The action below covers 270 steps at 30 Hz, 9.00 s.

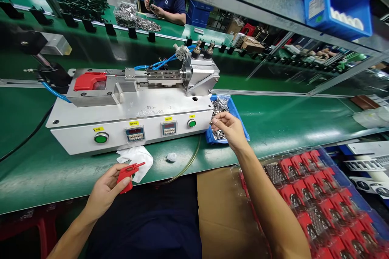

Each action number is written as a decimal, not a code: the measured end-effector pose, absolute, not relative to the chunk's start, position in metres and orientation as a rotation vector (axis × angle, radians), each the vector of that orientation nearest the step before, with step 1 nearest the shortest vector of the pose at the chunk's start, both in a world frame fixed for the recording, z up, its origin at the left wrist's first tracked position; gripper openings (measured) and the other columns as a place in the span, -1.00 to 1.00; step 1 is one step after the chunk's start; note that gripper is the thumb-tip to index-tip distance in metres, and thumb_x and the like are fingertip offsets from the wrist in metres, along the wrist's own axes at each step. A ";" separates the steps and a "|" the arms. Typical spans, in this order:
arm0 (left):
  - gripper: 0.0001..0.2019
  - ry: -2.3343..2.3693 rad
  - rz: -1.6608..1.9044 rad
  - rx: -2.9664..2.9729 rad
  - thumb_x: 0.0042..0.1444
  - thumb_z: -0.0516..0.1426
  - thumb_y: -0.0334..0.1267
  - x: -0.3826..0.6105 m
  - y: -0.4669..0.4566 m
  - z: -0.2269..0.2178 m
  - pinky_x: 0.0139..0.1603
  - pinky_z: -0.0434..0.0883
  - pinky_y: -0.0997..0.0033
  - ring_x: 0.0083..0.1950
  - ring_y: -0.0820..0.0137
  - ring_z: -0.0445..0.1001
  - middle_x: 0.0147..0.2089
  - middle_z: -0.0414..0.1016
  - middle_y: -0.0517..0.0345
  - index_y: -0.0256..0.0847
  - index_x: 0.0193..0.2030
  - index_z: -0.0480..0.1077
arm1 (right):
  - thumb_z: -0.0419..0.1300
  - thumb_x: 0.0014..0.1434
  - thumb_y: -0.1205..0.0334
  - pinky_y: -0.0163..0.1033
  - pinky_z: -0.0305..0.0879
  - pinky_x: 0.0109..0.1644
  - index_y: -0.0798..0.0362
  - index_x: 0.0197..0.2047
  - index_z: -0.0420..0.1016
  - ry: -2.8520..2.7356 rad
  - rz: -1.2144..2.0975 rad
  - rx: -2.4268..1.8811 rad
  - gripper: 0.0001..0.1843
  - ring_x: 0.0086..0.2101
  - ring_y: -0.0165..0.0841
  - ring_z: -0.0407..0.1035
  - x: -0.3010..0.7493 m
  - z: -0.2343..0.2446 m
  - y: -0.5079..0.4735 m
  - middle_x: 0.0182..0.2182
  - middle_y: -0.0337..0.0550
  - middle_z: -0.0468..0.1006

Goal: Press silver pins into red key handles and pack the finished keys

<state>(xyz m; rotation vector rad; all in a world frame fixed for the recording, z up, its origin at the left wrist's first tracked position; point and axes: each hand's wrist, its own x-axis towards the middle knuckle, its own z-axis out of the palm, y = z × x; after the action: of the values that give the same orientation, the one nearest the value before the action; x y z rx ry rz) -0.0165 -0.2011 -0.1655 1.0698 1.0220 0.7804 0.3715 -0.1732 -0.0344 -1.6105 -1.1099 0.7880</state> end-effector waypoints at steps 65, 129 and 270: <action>-0.60 0.810 0.836 1.013 0.19 0.33 0.08 0.000 -0.192 -0.175 -0.21 0.41 0.46 -0.22 0.36 0.43 -0.21 0.52 0.10 -0.19 -0.03 0.48 | 0.59 -0.10 -0.11 -0.11 0.52 -0.21 -0.05 -0.23 0.71 -1.346 1.033 -1.395 -0.56 -0.34 -0.24 0.53 0.298 0.014 -0.107 -0.37 -0.11 0.64; -0.71 0.826 0.855 1.146 0.24 0.28 -0.02 -0.001 -0.191 -0.178 -0.12 0.39 0.40 -0.19 0.30 0.47 -0.21 0.54 0.12 -0.17 -0.04 0.48 | 0.10 0.31 0.35 0.01 0.40 0.01 -0.05 -0.16 0.64 -2.263 -0.060 -1.280 -0.73 -0.09 -0.10 0.44 0.188 0.006 0.029 -0.13 -0.05 0.65; -0.81 1.552 1.032 2.687 0.38 0.09 -0.23 -0.025 -0.013 -0.014 0.01 0.45 0.14 -0.02 0.12 0.46 -0.01 0.61 -0.02 -0.19 -0.10 0.53 | 0.12 0.42 0.22 -0.12 0.53 -0.02 -0.03 -0.01 0.52 -2.042 -0.005 -1.332 -0.83 -0.09 -0.17 0.56 0.300 -0.037 -0.166 -0.10 0.01 0.59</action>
<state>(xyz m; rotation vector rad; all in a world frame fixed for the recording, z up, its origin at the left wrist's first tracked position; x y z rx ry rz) -0.0254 -0.0132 -0.0139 2.6868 1.5524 1.0318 0.3003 -0.1665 -0.0366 -1.3323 -2.0423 -0.0051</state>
